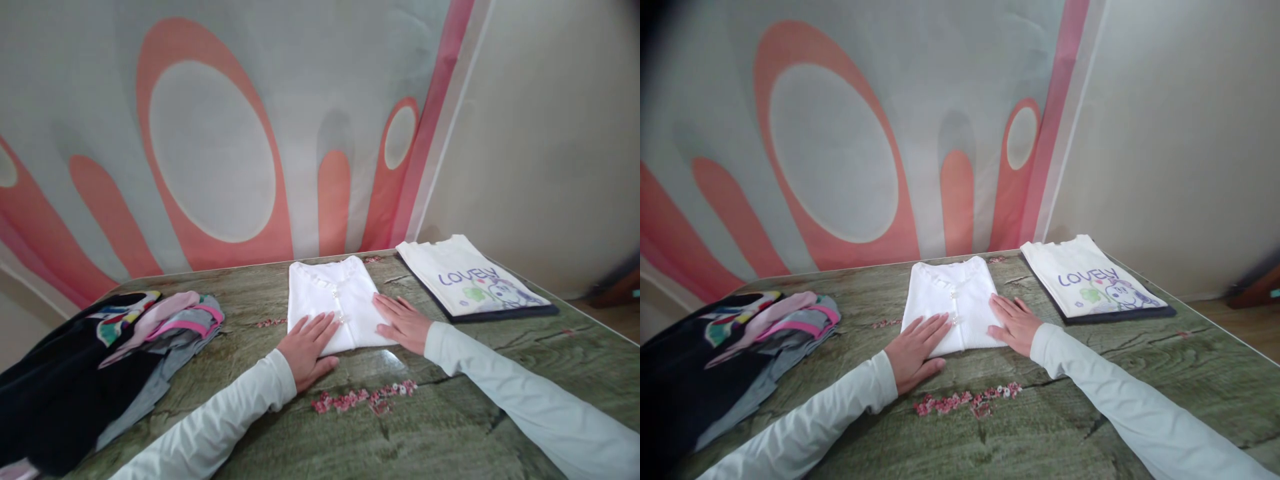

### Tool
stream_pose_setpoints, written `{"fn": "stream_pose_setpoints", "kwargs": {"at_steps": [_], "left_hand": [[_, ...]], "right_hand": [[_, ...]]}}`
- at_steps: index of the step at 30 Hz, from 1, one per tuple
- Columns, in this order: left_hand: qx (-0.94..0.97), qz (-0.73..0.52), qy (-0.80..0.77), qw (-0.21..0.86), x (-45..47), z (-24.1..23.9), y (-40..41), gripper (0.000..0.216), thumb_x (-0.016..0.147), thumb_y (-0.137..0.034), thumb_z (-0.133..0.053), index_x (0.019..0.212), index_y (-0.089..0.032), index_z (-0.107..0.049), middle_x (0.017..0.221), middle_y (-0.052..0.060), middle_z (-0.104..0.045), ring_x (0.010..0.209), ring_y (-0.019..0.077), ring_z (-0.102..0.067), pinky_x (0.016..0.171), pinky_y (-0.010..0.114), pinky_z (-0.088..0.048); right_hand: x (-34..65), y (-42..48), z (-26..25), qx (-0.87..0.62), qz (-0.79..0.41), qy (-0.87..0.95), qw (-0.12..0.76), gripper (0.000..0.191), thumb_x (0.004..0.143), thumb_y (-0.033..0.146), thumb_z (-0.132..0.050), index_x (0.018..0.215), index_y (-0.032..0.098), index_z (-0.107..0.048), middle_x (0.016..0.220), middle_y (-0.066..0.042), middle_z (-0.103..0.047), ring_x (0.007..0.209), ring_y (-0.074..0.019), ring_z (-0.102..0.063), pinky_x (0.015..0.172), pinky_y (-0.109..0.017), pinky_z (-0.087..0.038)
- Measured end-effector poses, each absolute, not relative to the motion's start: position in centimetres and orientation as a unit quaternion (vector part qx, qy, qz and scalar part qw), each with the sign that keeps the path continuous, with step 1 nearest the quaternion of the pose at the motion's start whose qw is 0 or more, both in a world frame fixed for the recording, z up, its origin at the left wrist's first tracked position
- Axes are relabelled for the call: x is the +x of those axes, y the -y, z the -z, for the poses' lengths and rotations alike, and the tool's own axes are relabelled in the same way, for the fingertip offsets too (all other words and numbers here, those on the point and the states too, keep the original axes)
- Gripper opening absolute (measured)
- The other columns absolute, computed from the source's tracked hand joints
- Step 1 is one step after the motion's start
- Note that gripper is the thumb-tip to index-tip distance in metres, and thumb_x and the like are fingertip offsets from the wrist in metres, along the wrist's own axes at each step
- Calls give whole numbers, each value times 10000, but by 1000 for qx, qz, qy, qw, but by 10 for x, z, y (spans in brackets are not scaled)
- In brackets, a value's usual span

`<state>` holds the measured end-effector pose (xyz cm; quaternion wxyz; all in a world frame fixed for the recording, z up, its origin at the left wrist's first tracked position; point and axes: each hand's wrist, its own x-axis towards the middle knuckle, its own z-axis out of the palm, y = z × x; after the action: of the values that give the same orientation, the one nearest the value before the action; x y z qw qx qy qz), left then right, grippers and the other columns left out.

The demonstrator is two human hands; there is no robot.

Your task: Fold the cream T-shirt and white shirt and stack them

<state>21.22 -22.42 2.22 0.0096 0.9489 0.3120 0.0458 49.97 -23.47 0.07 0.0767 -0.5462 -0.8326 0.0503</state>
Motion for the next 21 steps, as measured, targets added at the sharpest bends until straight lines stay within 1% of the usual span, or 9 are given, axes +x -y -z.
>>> {"fn": "stream_pose_setpoints", "kwargs": {"at_steps": [2, 5, 7, 11, 13, 17, 19, 21], "left_hand": [[946, -49, -319, 12, 209, -22, 226, 647, 849, -560, -285, 1375, -196, -186, 1423, 73, -197, 1298, 230, -173, 1046, 419, -149], [945, -52, -322, 10, 203, -23, 229, 662, 841, -542, -329, 1377, -189, -165, 1424, 82, -192, 1299, 226, -169, 1048, 415, -154], [943, -59, -328, 3, 198, -25, 232, 631, 843, -499, -364, 1365, -186, -200, 1419, 90, -210, 1294, 226, -188, 1049, 416, -165], [937, -79, -341, -6, 188, -24, 242, 492, 854, -383, -385, 1308, -204, -323, 1379, 85, -309, 1254, 214, -291, 1036, 389, -237], [932, -79, -354, -5, 182, -21, 250, 523, 844, -423, -394, 1311, -199, -319, 1378, 89, -310, 1247, 221, -303, 1028, 383, -258], [930, -65, -361, 9, 172, -13, 264, 692, 812, -587, -350, 1359, -186, -221, 1418, 92, -213, 1285, 249, -210, 1042, 413, -209], [933, -66, -352, 25, 167, -11, 266, 679, 821, -586, -330, 1365, -200, -204, 1425, 72, -196, 1293, 242, -187, 1048, 409, -196], [931, -90, -350, 44, 163, -12, 262, 634, 837, -525, -358, 1357, -190, -218, 1419, 71, -217, 1287, 229, -204, 1047, 385, -215]], "right_hand": [[496, 242, -4, -550, -33, 829, 98, 631, 862, 527, -224, 1382, 172, -177, 1422, -94, -211, 1292, -231, -208, 1044, -456, -144], [484, 255, -12, -495, -5, 858, 138, 627, 857, 499, -294, 1384, 184, -168, 1424, -88, -213, 1294, -237, -199, 1051, -471, -113], [474, 262, -15, -444, -1, 883, 154, 618, 849, 478, -343, 1377, 191, -198, 1416, -81, -239, 1285, -233, -223, 1056, -464, -121], [462, 267, -12, -400, -22, 900, 169, 568, 854, 421, -365, 1360, 190, -251, 1396, -72, -293, 1259, -213, -283, 1043, -420, -218], [460, 267, -8, -398, -35, 903, 159, 575, 855, 426, -361, 1364, 186, -240, 1404, -71, -274, 1261, -213, -280, 1038, -411, -236], [460, 270, -3, -402, -40, 905, 131, 634, 844, 484, -353, 1378, 177, -197, 1422, -72, -222, 1280, -231, -234, 1050, -433, -192], [459, 271, -3, -403, -40, 905, 129, 638, 843, 489, -350, 1379, 182, -190, 1424, -66, -217, 1283, -231, -227, 1053, -437, -184], [458, 272, -4, -401, -38, 905, 137, 622, 844, 473, -360, 1375, 187, -206, 1420, -59, -234, 1276, -227, -247, 1050, -433, -203]]}}
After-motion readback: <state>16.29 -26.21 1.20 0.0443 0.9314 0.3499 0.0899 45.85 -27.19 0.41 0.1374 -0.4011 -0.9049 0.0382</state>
